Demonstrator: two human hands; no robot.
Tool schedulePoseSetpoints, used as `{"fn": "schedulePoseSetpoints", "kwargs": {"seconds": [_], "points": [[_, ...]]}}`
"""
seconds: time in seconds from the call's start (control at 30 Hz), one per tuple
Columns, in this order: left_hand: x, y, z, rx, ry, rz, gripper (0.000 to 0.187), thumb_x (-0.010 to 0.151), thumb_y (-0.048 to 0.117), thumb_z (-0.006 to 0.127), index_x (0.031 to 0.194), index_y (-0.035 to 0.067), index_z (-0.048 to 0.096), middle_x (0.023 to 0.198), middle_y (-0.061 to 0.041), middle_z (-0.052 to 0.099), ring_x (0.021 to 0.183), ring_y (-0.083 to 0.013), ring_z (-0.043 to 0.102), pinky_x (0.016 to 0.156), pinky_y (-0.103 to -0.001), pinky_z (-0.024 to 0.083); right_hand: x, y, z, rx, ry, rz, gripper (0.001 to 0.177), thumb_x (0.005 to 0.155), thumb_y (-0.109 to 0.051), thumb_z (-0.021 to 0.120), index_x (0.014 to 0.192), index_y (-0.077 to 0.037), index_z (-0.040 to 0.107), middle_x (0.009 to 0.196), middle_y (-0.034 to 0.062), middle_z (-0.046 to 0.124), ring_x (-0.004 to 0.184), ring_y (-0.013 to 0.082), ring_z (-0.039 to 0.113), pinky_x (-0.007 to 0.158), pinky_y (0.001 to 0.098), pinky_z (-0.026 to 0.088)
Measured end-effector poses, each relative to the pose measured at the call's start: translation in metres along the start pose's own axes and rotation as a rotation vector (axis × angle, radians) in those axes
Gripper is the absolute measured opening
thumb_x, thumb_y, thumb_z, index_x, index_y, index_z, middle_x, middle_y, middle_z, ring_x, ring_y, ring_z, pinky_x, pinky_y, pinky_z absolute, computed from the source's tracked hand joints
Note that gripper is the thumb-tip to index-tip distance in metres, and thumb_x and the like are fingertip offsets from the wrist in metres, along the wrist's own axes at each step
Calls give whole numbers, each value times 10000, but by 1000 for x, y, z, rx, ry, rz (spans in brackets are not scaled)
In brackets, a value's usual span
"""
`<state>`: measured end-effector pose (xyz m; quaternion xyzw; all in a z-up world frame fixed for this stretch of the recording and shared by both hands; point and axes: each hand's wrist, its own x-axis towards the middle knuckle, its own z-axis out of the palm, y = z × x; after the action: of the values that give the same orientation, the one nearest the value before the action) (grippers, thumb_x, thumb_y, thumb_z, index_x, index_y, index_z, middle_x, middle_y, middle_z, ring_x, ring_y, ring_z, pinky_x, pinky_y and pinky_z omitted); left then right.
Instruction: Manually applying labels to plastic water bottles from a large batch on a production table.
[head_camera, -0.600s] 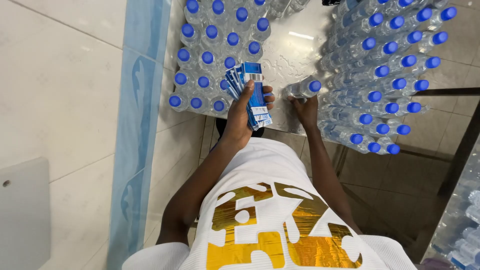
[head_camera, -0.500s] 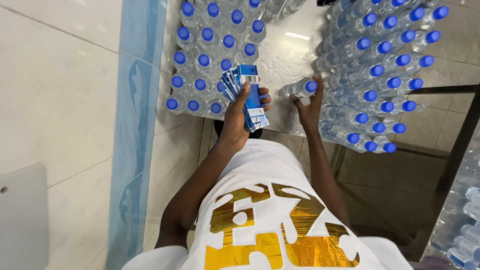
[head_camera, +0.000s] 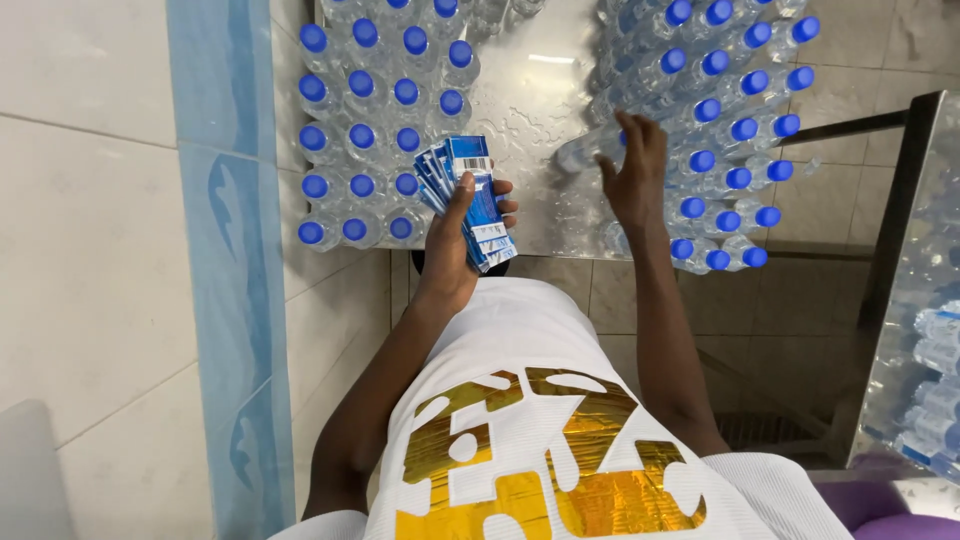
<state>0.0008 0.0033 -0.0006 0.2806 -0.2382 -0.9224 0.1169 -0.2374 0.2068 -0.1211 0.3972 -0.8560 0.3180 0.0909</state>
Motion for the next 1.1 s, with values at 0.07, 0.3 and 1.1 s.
{"fn": "schedulePoseSetpoints", "kwargs": {"seconds": [0.07,0.3,1.1], "points": [[0,2,-1,-3,-7,10,747,1080,477,685,1607,-3,463,1303,-150,742,1098,-217,769,997,-386,656,11,16,0,-121,24,15,849,734,91,1007,1486,-65,646,1283,243,610,1147,431,610,1017,565,458],[-13,19,11,-15,84,30,574,1001,422,724,1429,55,619,1165,-127,786,990,-219,778,885,-355,661,36,13,-12,-358,87,97,698,748,38,992,1342,-77,644,1298,151,574,1233,368,575,1033,526,337],[-19,25,13,24,-274,-213,607,1070,563,675,1362,32,691,1236,-189,774,1096,-259,793,1021,-436,647,19,-146,18,975,-381,1008,500,1103,-594,523,1440,-232,604,1161,157,602,1150,299,640,1162,501,454]]}}
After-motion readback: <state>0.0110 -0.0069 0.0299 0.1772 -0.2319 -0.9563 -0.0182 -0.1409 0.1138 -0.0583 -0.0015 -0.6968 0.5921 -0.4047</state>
